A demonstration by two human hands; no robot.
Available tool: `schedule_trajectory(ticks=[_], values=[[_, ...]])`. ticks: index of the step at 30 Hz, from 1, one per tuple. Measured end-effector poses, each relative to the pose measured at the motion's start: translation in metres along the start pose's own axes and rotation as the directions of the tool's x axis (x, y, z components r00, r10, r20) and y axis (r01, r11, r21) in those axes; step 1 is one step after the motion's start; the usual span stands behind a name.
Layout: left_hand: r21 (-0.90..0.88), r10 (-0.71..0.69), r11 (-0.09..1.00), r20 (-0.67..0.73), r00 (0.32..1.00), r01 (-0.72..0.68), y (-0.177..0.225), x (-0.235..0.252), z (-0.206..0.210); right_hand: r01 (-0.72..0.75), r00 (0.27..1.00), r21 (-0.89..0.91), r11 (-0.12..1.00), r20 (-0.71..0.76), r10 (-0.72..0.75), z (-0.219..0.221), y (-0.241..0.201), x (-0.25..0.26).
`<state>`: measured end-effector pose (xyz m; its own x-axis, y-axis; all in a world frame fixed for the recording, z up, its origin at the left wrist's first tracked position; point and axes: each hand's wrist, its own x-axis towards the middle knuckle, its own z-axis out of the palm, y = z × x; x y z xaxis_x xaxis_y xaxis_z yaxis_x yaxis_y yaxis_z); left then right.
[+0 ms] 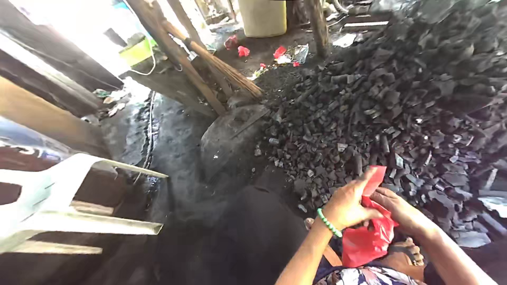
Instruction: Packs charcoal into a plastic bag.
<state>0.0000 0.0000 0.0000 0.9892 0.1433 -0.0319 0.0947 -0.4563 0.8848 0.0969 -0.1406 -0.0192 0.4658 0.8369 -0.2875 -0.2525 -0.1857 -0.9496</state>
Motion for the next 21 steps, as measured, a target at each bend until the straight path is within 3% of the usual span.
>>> schedule_trajectory(ticks=[3,7,11,14,16,21], values=[[-0.206,-0.145,0.971,-0.103,0.984,0.121,-0.015,0.0,-0.005,0.013,1.0,0.041,0.999,-0.004,-0.013,-0.018,0.007,-0.003],[-0.487,-0.254,0.866,-0.233,0.939,0.114,-0.032,-0.009,-0.016,0.005,1.0,-0.048,0.999,-0.001,-0.005,-0.04,0.004,-0.009],[-0.854,-0.456,0.516,-0.21,0.865,0.064,-0.038,-0.011,-0.009,0.041,0.999,-0.048,0.998,-0.022,-0.042,-0.046,0.016,-0.013],[-0.938,-0.517,0.347,-0.205,0.831,-0.016,-0.041,-0.009,0.005,0.01,1.0,-0.011,1.0,-0.012,-0.011,-0.043,0.021,-0.015],[-0.921,-0.496,0.39,-0.221,0.84,-0.012,-0.042,-0.009,0.01,-0.006,1.0,-0.018,1.0,-0.014,0.006,-0.043,0.025,-0.015],[-0.673,-0.283,0.739,-0.255,0.925,0.04,-0.04,-0.008,0.012,0.158,0.98,-0.24,0.958,-0.083,-0.183,-0.037,0.022,-0.006]])
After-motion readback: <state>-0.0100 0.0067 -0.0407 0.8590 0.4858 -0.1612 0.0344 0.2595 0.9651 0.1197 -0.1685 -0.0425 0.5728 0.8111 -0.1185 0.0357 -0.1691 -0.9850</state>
